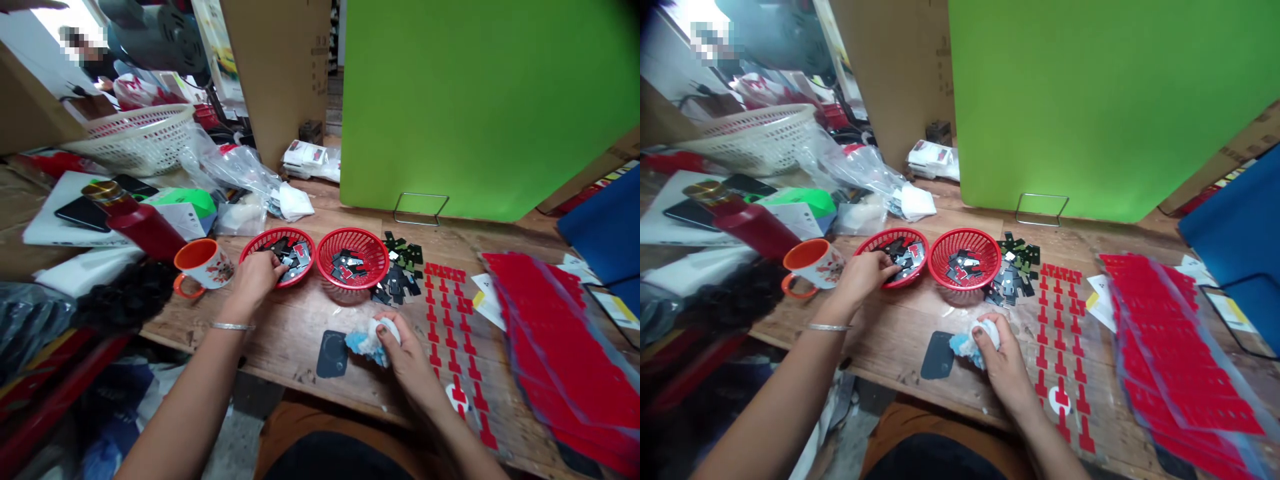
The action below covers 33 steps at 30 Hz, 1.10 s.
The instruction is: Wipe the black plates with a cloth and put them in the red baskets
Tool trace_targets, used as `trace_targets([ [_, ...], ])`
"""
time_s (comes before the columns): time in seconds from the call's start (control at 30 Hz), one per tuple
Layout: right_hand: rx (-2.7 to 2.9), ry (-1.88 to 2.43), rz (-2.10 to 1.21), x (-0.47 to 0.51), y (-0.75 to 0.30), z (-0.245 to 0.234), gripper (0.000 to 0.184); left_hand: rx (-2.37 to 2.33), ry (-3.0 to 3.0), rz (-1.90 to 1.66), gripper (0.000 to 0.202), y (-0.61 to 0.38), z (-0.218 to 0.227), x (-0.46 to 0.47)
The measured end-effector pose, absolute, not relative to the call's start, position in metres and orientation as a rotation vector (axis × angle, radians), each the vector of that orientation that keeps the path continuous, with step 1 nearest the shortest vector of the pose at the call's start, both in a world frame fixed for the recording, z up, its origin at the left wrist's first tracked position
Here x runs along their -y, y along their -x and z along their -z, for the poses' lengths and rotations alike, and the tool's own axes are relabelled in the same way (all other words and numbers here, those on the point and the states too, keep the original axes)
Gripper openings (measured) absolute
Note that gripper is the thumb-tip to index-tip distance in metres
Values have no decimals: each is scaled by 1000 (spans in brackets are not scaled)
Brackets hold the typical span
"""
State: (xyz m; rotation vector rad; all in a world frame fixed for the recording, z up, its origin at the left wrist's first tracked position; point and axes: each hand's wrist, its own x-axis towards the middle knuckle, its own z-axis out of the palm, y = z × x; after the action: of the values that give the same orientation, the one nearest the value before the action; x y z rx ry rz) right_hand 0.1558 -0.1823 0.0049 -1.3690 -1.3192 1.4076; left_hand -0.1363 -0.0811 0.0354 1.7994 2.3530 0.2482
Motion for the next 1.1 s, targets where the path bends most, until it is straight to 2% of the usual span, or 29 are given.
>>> trace_targets([
  [0.1,1388,1380,-1349,182,-157,-4,33,-2357,-1731,-461,14,141,-38,83],
  [0.17,1391,1359,-1337,183,-158,-1,33,-2352,-1641,-749,15,137,-45,89],
  [0.23,1369,1329,-1332,183,-158,1,35,-2192,-1450,-1075,21,126,-51,99],
  [0.3,1366,1311,-1274,184,-154,-1,36,-1870,-1207,-1242,28,104,-52,113],
  [0.47,1611,1237,-865,184,-138,-12,44,-1208,-849,-1073,34,33,-32,147],
  [0.57,1708,1162,-777,180,-136,-13,44,-1095,-785,-1019,29,8,-22,158],
  [0.63,1686,1145,-775,176,-139,-12,38,-1086,-794,-988,26,1,-19,161],
  [0.8,1440,1285,-930,167,-147,-7,11,-1053,-808,-910,28,-6,-17,164],
  [0.93,1094,1348,-1207,162,-148,0,28,-1088,-836,-848,23,-9,-14,166],
  [1.1,1039,1067,-1678,165,-156,1,37,-1118,-938,-857,18,-6,-14,166],
])
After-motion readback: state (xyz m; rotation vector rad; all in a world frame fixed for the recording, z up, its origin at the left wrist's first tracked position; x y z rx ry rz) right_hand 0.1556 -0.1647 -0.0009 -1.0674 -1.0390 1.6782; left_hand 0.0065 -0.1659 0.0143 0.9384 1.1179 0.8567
